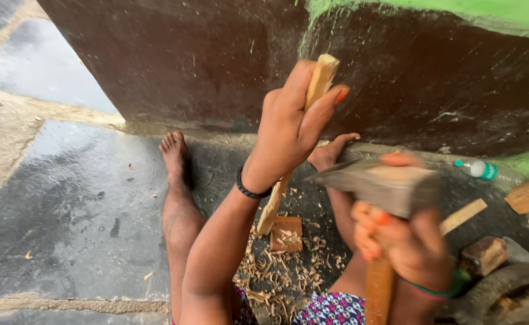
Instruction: The person sits on the floor and uses a hammer to strike a chisel, carving a long wooden stick. Wood shavings accumulate on the floor as the person repeatedly chips away at the wood.
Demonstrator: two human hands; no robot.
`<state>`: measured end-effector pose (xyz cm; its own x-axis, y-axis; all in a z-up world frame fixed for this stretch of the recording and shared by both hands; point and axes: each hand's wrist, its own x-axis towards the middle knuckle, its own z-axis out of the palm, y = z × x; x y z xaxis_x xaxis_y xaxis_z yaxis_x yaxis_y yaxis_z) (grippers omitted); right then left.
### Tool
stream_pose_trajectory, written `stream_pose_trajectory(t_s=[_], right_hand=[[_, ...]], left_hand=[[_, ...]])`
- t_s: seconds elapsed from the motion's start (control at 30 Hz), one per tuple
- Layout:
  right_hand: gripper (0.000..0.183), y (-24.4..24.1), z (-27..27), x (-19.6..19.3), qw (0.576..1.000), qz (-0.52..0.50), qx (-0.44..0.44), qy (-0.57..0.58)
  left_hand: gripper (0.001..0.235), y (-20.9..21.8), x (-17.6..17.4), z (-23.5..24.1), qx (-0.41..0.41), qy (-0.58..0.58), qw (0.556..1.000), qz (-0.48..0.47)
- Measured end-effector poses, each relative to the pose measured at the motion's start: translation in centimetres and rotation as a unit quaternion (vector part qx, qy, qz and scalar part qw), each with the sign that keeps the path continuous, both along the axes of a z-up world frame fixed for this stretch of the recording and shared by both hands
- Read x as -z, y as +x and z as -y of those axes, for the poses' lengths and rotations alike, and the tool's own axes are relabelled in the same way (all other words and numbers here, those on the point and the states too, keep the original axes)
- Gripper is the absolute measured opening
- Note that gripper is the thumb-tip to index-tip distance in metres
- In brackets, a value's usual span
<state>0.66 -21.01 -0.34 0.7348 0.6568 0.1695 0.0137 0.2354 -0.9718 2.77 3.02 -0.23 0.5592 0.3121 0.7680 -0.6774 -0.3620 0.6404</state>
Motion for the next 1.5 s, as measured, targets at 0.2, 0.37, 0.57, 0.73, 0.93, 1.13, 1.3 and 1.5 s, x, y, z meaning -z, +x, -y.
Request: stream_pose_trajectory(t_s=[0.2, 0.37, 0.57, 0.73, 0.93, 1.13, 1.3, 1.5], right_hand=[[0.036, 2.0, -1.8, 8.1, 0.991, -0.072, -0.095, -0.053], [0.052, 2.0, -6.1, 14.0, 0.973, -0.115, -0.008, -0.201], [0.054, 3.6, -2.5, 9.8, 0.995, -0.042, -0.006, -0.087], [0.056, 4.6, 0.0, 13.8, 0.992, -0.072, -0.03, -0.096], [0.033, 4.4, -1.1, 30.1, 0.933, -0.27, 0.036, -0.235], [0.031, 6.8, -1.5, 40.7, 0.884, -0.362, 0.015, -0.297], [0.025, 9.0, -1.1, 45.8, 0.887, -0.378, 0.011, -0.264], [0.041, 7.3, -2.2, 43.6, 0.885, -0.307, 0.016, -0.35]], left_hand=[[0.02, 0.4, -0.5, 1.4, -0.004, 0.022, 1.0, 0.012], [0.017, -0.2, -0.5, -1.0, -0.039, 0.008, 0.999, -0.014], [0.02, 3.2, 1.2, -2.3, 0.042, -0.056, 0.997, -0.031], [0.016, 6.7, 3.4, -8.1, 0.199, -0.177, 0.963, -0.041], [0.018, 10.6, 7.7, -10.2, 0.282, -0.248, 0.926, -0.029], [0.023, 9.6, 7.6, -13.6, 0.189, -0.118, 0.971, -0.086], [0.025, 7.9, 7.4, -15.3, 0.084, -0.067, 0.982, -0.153], [0.025, 7.9, 10.4, -15.3, 0.022, -0.152, 0.987, -0.051]])
